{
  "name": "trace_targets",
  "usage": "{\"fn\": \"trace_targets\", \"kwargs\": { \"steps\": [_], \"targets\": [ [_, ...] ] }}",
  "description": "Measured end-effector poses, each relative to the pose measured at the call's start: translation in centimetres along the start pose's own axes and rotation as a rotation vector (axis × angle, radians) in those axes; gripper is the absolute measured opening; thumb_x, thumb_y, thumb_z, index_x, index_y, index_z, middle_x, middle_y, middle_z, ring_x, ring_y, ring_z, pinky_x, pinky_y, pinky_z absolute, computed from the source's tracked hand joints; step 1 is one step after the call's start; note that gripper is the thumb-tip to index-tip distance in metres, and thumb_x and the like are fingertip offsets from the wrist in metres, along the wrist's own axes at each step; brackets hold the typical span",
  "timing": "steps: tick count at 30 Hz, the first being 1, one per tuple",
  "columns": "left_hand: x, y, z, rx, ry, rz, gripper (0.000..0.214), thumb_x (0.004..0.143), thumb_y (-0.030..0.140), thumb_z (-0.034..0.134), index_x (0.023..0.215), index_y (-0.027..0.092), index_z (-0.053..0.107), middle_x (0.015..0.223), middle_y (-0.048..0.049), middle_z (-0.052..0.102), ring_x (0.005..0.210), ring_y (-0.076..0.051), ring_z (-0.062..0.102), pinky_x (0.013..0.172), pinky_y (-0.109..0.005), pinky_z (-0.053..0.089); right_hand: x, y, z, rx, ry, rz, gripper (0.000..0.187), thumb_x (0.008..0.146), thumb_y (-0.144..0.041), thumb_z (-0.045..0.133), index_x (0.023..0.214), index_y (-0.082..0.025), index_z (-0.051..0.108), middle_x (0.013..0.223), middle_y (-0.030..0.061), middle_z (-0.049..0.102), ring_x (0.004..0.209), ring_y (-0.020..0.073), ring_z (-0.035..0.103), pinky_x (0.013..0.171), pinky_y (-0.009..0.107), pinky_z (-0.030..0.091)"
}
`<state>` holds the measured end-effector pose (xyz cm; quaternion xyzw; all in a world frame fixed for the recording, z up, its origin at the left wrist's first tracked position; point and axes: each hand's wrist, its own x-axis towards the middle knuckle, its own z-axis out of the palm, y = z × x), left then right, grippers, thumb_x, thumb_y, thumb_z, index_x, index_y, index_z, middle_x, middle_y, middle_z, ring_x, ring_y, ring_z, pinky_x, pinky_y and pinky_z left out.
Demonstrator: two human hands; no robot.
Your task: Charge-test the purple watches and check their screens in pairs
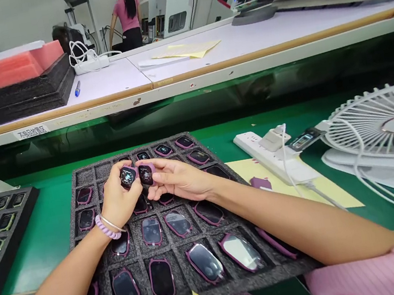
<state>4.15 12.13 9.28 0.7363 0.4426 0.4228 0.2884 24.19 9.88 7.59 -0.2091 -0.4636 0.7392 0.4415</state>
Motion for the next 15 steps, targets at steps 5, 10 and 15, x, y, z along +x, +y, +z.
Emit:
{"fn": "trace_targets", "kwargs": {
  "steps": [5, 10, 15],
  "targets": [
    [0.06, 0.16, -0.07, 0.021, -0.011, 0.023, 0.039, 0.082, 0.030, 0.063, 0.119, 0.020, 0.062, 0.110, -0.0062, 0.072, 0.093, -0.020, 0.068, 0.084, -0.032, 0.056, 0.01, -0.02, 0.11, 0.032, -0.010, -0.025, 0.074, 0.086, -0.042, 0.100, 0.140, -0.018, 0.054, 0.099, 0.0040, 0.075, 0.086, 0.0194, 0.078, 0.078, 0.024, 0.066],
    [0.03, 0.25, -0.04, 0.018, -0.013, 0.041, 0.038, 0.082, 0.028, 0.061, 0.119, 0.020, 0.061, 0.112, -0.0065, 0.073, 0.098, -0.020, 0.069, 0.090, -0.033, 0.057, -0.09, -0.18, 0.26, -0.003, -0.017, -0.048, 0.074, 0.088, -0.043, 0.098, 0.141, -0.017, 0.053, 0.098, 0.0032, 0.074, 0.081, 0.0185, 0.077, 0.075, 0.024, 0.065],
    [-0.08, 0.32, -0.03, 0.006, -0.005, 0.043, 0.040, 0.083, 0.030, 0.062, 0.121, 0.019, 0.060, 0.113, -0.0071, 0.072, 0.098, -0.020, 0.069, 0.091, -0.033, 0.057, -0.22, -0.26, 0.20, -0.033, -0.037, -0.051, 0.074, 0.092, -0.045, 0.095, 0.144, -0.017, 0.050, 0.096, 0.0036, 0.074, 0.084, 0.0182, 0.077, 0.077, 0.024, 0.063]
  ]
}}
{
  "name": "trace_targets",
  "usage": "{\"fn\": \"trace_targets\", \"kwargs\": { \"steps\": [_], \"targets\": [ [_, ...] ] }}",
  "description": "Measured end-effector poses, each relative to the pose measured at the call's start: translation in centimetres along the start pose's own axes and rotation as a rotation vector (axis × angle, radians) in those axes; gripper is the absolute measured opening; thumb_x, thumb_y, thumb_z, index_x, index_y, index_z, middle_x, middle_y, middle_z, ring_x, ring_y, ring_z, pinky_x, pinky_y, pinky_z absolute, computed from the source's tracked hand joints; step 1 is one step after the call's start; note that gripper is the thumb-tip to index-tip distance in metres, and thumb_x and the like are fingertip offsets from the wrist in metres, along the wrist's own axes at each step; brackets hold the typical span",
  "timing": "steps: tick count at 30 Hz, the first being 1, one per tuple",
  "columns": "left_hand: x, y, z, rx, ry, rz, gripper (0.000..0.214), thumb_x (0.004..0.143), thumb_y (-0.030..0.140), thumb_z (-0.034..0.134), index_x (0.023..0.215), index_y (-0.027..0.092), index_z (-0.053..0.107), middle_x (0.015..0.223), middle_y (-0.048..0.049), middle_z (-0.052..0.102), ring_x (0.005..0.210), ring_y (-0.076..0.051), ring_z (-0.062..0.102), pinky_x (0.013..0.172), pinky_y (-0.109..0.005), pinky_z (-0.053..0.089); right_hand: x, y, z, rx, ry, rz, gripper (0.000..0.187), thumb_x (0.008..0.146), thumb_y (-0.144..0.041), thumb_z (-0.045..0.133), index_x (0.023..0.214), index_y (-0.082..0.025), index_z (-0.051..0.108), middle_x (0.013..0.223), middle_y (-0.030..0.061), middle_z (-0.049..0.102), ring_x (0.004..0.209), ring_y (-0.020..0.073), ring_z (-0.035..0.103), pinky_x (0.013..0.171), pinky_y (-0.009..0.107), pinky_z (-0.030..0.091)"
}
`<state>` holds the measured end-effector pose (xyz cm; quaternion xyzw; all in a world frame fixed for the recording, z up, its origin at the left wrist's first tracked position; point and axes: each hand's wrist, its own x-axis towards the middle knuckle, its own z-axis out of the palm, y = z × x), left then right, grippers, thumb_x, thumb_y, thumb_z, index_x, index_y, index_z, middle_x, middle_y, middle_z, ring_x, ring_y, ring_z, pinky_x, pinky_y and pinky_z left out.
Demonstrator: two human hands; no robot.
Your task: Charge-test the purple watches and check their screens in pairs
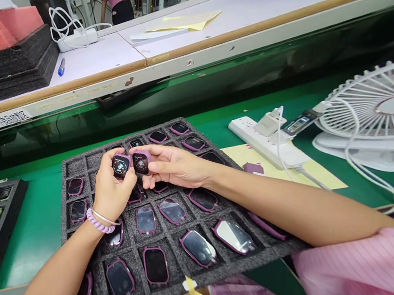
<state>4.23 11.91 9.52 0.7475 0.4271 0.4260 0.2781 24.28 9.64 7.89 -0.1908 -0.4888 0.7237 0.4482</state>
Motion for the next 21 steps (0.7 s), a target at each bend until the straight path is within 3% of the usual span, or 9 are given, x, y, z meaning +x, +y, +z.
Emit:
{"fn": "trace_targets", "kwargs": {
  "steps": [8, 21],
  "targets": [
    [0.02, 0.05, -0.06, 0.006, -0.003, 0.015, 0.040, 0.083, 0.033, 0.062, 0.120, 0.018, 0.061, 0.111, -0.0076, 0.072, 0.100, -0.021, 0.068, 0.088, -0.033, 0.056, -0.07, 0.19, -0.30, -0.057, 0.017, -0.002, 0.081, 0.091, -0.049, 0.093, 0.150, -0.015, 0.050, 0.092, 0.0042, 0.074, 0.086, 0.0201, 0.076, 0.077, 0.025, 0.063],
    [-0.01, -0.19, 0.04, 0.005, -0.028, 0.016, 0.041, 0.083, 0.032, 0.062, 0.122, 0.019, 0.060, 0.113, -0.0070, 0.072, 0.101, -0.021, 0.068, 0.090, -0.032, 0.056, -0.06, 0.19, -0.47, -0.054, 0.015, -0.010, 0.075, 0.089, -0.048, 0.095, 0.145, -0.018, 0.055, 0.095, 0.0027, 0.073, 0.084, 0.0202, 0.076, 0.076, 0.027, 0.064]
  ]
}}
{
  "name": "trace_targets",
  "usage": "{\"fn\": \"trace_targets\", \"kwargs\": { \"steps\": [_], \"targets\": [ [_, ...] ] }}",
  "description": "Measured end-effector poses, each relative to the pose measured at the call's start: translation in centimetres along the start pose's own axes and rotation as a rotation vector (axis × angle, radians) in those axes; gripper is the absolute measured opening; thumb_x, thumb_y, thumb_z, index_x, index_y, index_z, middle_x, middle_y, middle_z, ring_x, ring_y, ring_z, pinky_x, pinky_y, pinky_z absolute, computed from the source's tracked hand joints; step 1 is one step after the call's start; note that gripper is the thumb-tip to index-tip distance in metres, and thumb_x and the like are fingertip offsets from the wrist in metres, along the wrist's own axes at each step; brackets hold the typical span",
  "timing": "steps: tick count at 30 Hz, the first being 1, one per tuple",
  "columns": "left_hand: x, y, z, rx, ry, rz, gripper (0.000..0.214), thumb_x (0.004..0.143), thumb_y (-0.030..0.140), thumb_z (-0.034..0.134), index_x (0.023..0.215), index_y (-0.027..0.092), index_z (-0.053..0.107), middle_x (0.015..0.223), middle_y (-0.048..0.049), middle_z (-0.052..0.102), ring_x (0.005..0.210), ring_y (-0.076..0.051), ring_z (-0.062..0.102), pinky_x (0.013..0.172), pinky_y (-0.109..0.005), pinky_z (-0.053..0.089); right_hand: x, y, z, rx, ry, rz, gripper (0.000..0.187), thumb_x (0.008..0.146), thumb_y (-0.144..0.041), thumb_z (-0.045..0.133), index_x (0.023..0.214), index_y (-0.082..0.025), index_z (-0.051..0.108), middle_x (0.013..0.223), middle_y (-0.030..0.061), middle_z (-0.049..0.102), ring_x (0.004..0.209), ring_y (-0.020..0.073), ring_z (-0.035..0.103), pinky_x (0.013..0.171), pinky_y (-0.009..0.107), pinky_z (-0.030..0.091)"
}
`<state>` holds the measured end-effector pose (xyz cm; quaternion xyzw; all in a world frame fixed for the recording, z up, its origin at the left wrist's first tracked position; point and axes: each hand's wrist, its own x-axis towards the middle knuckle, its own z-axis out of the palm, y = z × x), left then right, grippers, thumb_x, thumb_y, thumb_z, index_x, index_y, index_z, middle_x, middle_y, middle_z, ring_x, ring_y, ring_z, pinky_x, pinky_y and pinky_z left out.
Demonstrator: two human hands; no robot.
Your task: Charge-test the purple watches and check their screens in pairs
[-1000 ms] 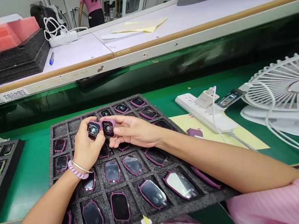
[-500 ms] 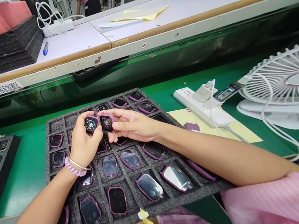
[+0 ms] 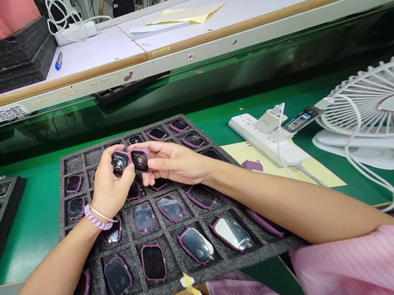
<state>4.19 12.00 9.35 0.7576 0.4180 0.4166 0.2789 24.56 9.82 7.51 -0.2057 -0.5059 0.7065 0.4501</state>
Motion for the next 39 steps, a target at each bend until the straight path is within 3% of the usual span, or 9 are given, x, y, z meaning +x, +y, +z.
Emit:
{"fn": "trace_targets", "kwargs": {
  "steps": [39],
  "targets": [
    [-0.12, -0.01, 0.04, -0.001, -0.007, 0.009, 0.044, 0.083, 0.035, 0.061, 0.123, 0.016, 0.061, 0.118, -0.0088, 0.072, 0.107, -0.023, 0.068, 0.093, -0.034, 0.056, -0.20, -0.18, -0.03, -0.040, -0.025, -0.015, 0.069, 0.091, -0.046, 0.094, 0.142, -0.018, 0.056, 0.092, 0.0012, 0.072, 0.081, 0.0179, 0.074, 0.076, 0.026, 0.061]
  ]
}}
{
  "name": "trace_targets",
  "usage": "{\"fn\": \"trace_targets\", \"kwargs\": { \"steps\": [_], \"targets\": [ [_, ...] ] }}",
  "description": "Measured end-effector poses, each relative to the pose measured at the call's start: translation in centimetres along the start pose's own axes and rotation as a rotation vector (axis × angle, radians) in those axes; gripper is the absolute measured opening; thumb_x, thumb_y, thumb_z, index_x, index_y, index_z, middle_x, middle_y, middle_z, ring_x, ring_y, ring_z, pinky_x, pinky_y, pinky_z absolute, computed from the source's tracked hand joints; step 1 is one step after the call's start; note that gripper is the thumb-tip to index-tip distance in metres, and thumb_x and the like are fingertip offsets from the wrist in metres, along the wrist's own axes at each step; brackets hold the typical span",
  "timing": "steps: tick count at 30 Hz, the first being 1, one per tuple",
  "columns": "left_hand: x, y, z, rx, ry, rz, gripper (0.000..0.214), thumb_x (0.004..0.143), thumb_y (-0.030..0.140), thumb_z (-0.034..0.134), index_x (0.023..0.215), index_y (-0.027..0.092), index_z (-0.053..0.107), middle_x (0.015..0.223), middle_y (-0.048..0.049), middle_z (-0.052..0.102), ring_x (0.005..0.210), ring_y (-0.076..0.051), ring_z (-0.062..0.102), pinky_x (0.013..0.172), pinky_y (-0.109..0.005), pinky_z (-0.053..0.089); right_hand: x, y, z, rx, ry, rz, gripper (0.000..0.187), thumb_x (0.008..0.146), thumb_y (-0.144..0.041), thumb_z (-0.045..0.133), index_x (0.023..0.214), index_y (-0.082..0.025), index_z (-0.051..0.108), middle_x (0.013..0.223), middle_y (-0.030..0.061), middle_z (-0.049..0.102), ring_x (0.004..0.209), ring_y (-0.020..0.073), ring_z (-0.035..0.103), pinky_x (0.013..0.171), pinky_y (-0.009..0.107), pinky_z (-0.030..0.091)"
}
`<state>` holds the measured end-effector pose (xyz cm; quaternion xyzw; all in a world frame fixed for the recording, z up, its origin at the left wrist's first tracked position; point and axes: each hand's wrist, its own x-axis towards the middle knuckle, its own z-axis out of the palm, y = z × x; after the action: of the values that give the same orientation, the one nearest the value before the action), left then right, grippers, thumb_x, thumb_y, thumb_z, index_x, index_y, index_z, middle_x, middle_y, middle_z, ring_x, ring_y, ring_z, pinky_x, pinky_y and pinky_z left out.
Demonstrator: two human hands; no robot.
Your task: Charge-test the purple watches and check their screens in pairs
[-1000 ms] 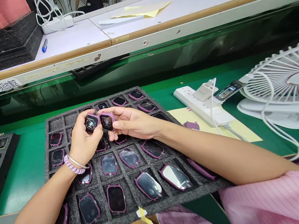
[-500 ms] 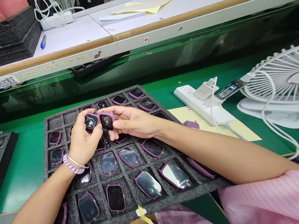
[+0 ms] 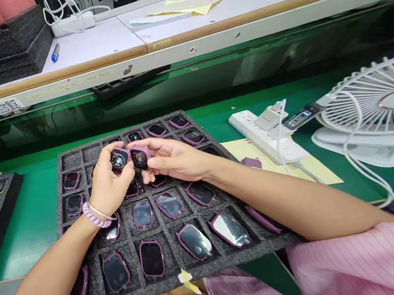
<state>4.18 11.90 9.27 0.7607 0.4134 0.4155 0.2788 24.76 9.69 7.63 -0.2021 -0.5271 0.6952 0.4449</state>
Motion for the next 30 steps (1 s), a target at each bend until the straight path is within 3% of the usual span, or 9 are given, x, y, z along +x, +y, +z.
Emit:
{"fn": "trace_targets", "kwargs": {
  "steps": [9, 11, 14, 18, 21, 26, 30],
  "targets": [
    [0.3, -0.1, -0.1, -0.069, -0.052, -0.061, 0.042, 0.081, 0.032, 0.065, 0.120, 0.017, 0.061, 0.116, -0.0085, 0.071, 0.105, -0.022, 0.067, 0.094, -0.034, 0.055, 0.1, 0.4, -0.2, 0.019, -0.008, -0.032, 0.062, 0.094, -0.041, 0.093, 0.139, -0.019, 0.057, 0.092, -0.0003, 0.071, 0.079, 0.0152, 0.072, 0.074, 0.023, 0.060],
    [0.4, 0.1, 0.0, -0.215, -0.035, -0.159, 0.047, 0.078, 0.031, 0.070, 0.121, 0.017, 0.059, 0.114, -0.0083, 0.069, 0.099, -0.020, 0.067, 0.088, -0.032, 0.056, 0.2, 0.5, -0.4, 0.048, 0.037, -0.022, 0.063, 0.092, -0.037, 0.094, 0.140, -0.020, 0.057, 0.098, 0.0009, 0.071, 0.082, 0.0162, 0.073, 0.074, 0.023, 0.059],
    [0.6, 0.7, 0.1, -0.506, -0.056, -0.383, 0.062, 0.075, 0.031, 0.077, 0.130, 0.015, 0.054, 0.105, -0.0054, 0.068, 0.071, -0.012, 0.062, 0.063, -0.024, 0.050, 0.5, 0.5, -0.7, 0.122, 0.133, 0.035, 0.058, 0.093, -0.029, 0.089, 0.140, -0.021, 0.054, 0.105, 0.0038, 0.073, 0.085, 0.0192, 0.075, 0.073, 0.024, 0.059],
    [1.0, 1.5, -0.2, -0.764, -0.079, -0.615, 0.064, 0.080, 0.033, 0.076, 0.136, 0.013, 0.052, 0.085, 0.0002, 0.064, 0.049, -0.007, 0.054, 0.047, -0.020, 0.040, 0.9, 0.2, -1.1, 0.187, 0.276, 0.122, 0.027, 0.106, -0.024, 0.064, 0.131, -0.019, 0.056, 0.104, 0.0087, 0.074, 0.077, 0.0208, 0.074, 0.068, 0.027, 0.058],
    [1.1, 1.7, -0.5, -0.809, -0.063, -0.611, 0.053, 0.082, 0.034, 0.074, 0.128, 0.013, 0.057, 0.082, -0.0001, 0.066, 0.047, -0.009, 0.059, 0.045, -0.019, 0.042, 1.0, -0.1, -1.0, 0.208, 0.329, 0.130, 0.016, 0.110, -0.024, 0.053, 0.123, -0.017, 0.061, 0.099, 0.0089, 0.073, 0.070, 0.0188, 0.071, 0.065, 0.026, 0.057],
    [1.1, 1.5, -0.6, -0.847, -0.079, -0.584, 0.047, 0.078, 0.035, 0.077, 0.116, 0.015, 0.059, 0.082, -0.0002, 0.069, 0.054, -0.014, 0.069, 0.050, -0.021, 0.054, 1.0, -0.4, -0.6, 0.237, 0.315, 0.159, 0.020, 0.109, -0.035, 0.061, 0.121, -0.019, 0.062, 0.098, 0.0070, 0.070, 0.069, 0.0183, 0.069, 0.062, 0.025, 0.056],
    [1.1, 1.3, -0.7, -0.861, -0.100, -0.563, 0.051, 0.073, 0.036, 0.079, 0.115, 0.016, 0.059, 0.091, -0.0024, 0.074, 0.059, -0.016, 0.073, 0.058, -0.024, 0.060, 0.8, -0.4, -0.4, 0.188, 0.300, 0.127, 0.029, 0.104, -0.033, 0.067, 0.127, -0.021, 0.057, 0.101, 0.0058, 0.072, 0.073, 0.0195, 0.072, 0.065, 0.026, 0.058]
  ]
}}
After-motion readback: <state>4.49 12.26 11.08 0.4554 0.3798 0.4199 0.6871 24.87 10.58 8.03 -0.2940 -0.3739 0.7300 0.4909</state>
